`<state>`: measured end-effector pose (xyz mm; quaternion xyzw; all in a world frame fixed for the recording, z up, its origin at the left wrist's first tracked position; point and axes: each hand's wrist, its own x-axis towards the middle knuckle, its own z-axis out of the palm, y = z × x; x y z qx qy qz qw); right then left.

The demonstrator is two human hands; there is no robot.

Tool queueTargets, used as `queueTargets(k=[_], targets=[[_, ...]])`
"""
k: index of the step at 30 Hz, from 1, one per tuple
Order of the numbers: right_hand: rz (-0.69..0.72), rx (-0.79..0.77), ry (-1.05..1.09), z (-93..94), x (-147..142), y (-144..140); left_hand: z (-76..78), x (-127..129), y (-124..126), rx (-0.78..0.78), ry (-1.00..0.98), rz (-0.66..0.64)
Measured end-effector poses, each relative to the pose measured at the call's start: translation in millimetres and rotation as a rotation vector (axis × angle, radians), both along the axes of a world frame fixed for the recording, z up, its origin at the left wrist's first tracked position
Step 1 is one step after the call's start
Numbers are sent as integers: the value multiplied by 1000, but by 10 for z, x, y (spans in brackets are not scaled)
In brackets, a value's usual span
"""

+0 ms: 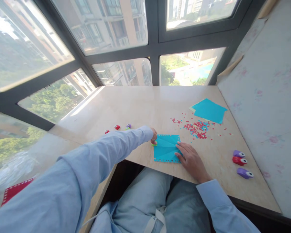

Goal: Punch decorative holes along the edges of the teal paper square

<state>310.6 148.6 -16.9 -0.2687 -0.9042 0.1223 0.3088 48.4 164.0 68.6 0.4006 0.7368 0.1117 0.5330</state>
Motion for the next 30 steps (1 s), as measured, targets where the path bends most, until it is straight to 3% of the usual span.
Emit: queueTargets(k=[8, 13, 17, 21, 23, 26, 28, 30], targets=[[-8, -8, 14, -25, -4, 19, 2, -37, 25, -175, 191, -123], [-10, 3, 12, -33, -4, 27, -11, -58, -16, -180, 166, -78], [-2, 7, 5, -24, 7, 22, -28, -144, -195, -126, 60, 8], [-5, 8, -7, -16, 18, 18, -163, -260, -552, 14, -74, 110], [2, 9, -13, -11, 23, 17, -260, -291, -748, 170, -239, 268], [3, 2, -14, -3, 28, 18, -366, -268, -971, 469, -243, 403], [1, -5, -13, -1, 28, 20, -399, -215, -1049, 640, -105, 310], [1, -8, -9, -3, 28, 24, -413, -155, -1077, 734, 98, 98]])
